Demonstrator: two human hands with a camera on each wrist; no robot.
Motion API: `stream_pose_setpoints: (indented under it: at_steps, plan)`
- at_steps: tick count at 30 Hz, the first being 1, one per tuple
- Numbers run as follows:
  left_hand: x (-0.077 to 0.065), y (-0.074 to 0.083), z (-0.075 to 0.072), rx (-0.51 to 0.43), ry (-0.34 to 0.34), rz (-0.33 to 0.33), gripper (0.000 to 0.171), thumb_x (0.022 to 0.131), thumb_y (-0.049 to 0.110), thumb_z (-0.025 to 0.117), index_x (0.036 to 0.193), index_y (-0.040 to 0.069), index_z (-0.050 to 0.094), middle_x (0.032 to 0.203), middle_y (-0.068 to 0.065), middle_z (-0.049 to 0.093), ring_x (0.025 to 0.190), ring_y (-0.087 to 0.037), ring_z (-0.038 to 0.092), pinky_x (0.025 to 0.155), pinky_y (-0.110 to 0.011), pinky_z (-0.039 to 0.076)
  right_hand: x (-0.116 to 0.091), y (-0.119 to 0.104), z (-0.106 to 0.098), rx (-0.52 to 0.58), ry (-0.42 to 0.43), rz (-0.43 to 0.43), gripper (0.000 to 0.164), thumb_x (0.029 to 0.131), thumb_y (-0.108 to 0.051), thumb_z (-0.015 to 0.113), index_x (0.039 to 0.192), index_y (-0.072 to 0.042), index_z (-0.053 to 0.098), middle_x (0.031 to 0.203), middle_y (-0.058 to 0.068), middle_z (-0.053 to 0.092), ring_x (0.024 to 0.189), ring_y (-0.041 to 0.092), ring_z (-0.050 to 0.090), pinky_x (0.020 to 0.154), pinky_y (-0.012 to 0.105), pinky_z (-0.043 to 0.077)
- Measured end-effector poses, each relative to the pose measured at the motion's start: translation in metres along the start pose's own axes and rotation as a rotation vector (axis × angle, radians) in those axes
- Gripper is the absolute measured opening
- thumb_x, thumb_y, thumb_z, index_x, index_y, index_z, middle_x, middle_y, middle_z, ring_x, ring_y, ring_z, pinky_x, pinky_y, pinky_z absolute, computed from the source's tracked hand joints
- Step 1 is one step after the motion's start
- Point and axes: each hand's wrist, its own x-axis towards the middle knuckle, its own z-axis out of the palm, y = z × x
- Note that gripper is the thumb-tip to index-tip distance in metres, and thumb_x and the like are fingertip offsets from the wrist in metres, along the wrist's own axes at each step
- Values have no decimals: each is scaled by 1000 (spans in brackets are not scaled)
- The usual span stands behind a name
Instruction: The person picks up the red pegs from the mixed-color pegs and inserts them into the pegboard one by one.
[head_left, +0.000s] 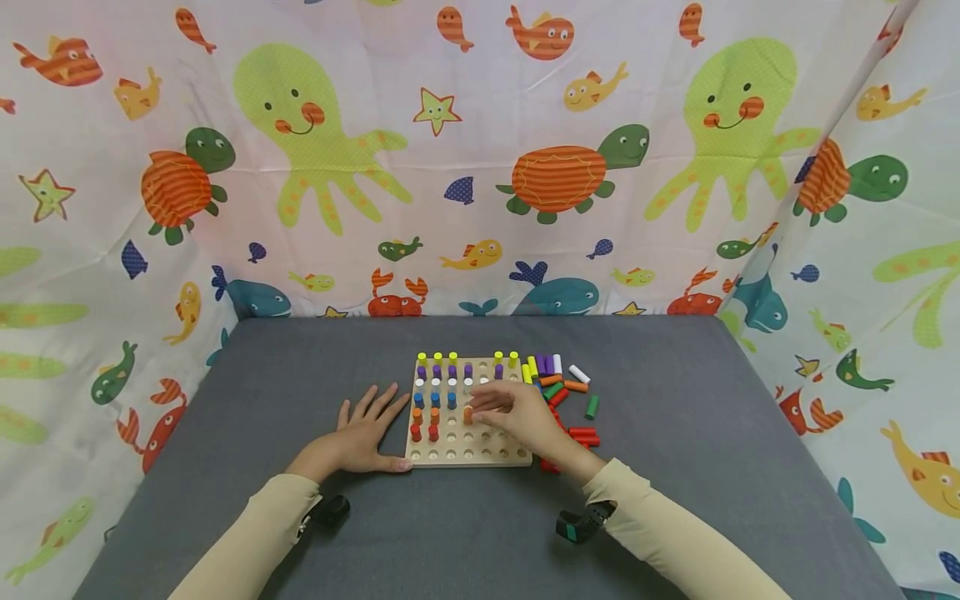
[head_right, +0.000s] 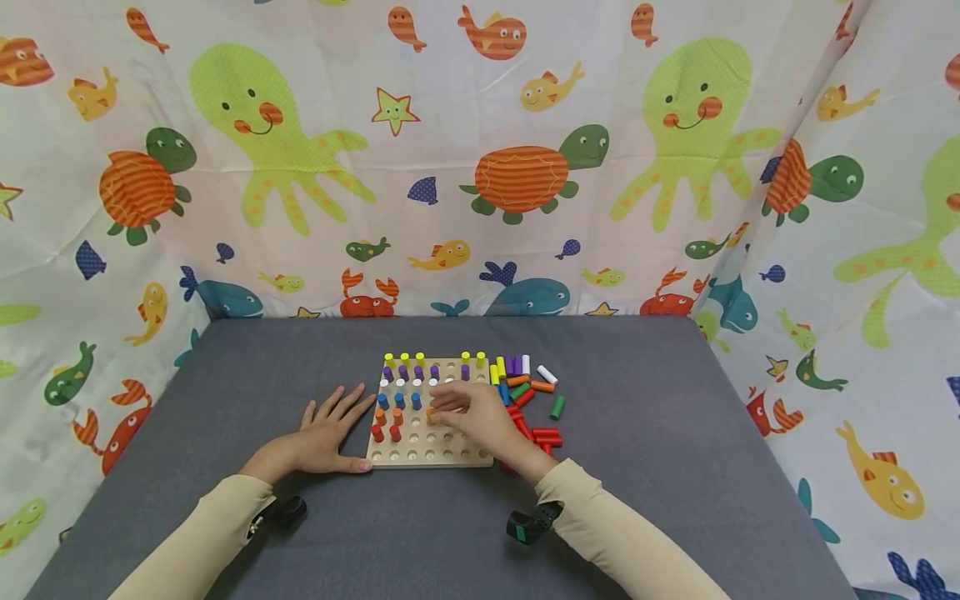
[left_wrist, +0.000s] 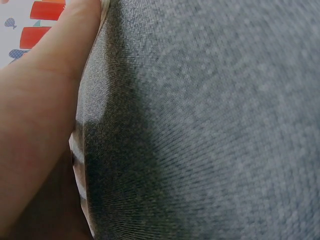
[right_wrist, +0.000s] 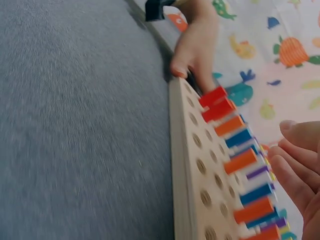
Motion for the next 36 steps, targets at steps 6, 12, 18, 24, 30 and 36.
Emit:
stream_pose_setpoints:
  at_steps: [6, 12, 18, 24, 30, 36]
  plan:
    - [-1, 1, -2, -20, 4, 11, 117, 73, 74, 70, 161, 19, 15, 168, -14, 5, 153, -47, 1, 111, -78, 2, -8, 7, -29, 16, 3, 43, 36, 88, -12, 74, 122, -4, 69, 109, 16, 75, 98, 31, 73, 76, 37, 61]
    - [-1, 2, -2, 2, 2, 2, 116, 73, 76, 68, 161, 20, 15, 169, -12, 5, 154, -46, 0, 112, -78, 3, -16, 12, -61, -58, 7, 81, 34, 88, -14, 75, 120, -4, 69, 110, 15, 75, 98, 24, 73, 79, 24, 59]
    - [1, -1, 2, -46, 2, 12, 121, 69, 81, 66, 161, 21, 14, 169, -11, 3, 154, -45, -3, 111, -78, -2, -23, 26, -90, -97, 5, 153, 38, 87, -19, 77, 121, -5, 69, 114, 17, 73, 99, 23, 72, 79, 27, 60]
    - [4, -7, 7, -52, 8, 17, 124, 66, 87, 62, 161, 24, 11, 169, -9, 1, 154, -44, -6, 112, -77, -5, -35, 42, -107, -139, -7, 215, 34, 87, -20, 77, 117, -5, 72, 111, 15, 74, 96, 20, 73, 79, 29, 60]
    - [0, 1, -1, -44, -1, 19, 118, 72, 78, 68, 161, 20, 15, 169, -13, 5, 153, -47, -1, 110, -79, -1, -48, 57, -117, -167, -20, 246, 30, 85, -18, 78, 112, -6, 74, 108, 12, 75, 94, 17, 72, 79, 26, 59]
    - [-2, 4, -3, 9, -6, -7, 116, 74, 75, 68, 161, 20, 14, 169, -12, 4, 154, -46, 0, 112, -78, 3, -56, 68, -121, -222, -38, 227, 26, 86, -18, 78, 111, -10, 75, 107, 6, 76, 94, 12, 70, 79, 22, 57]
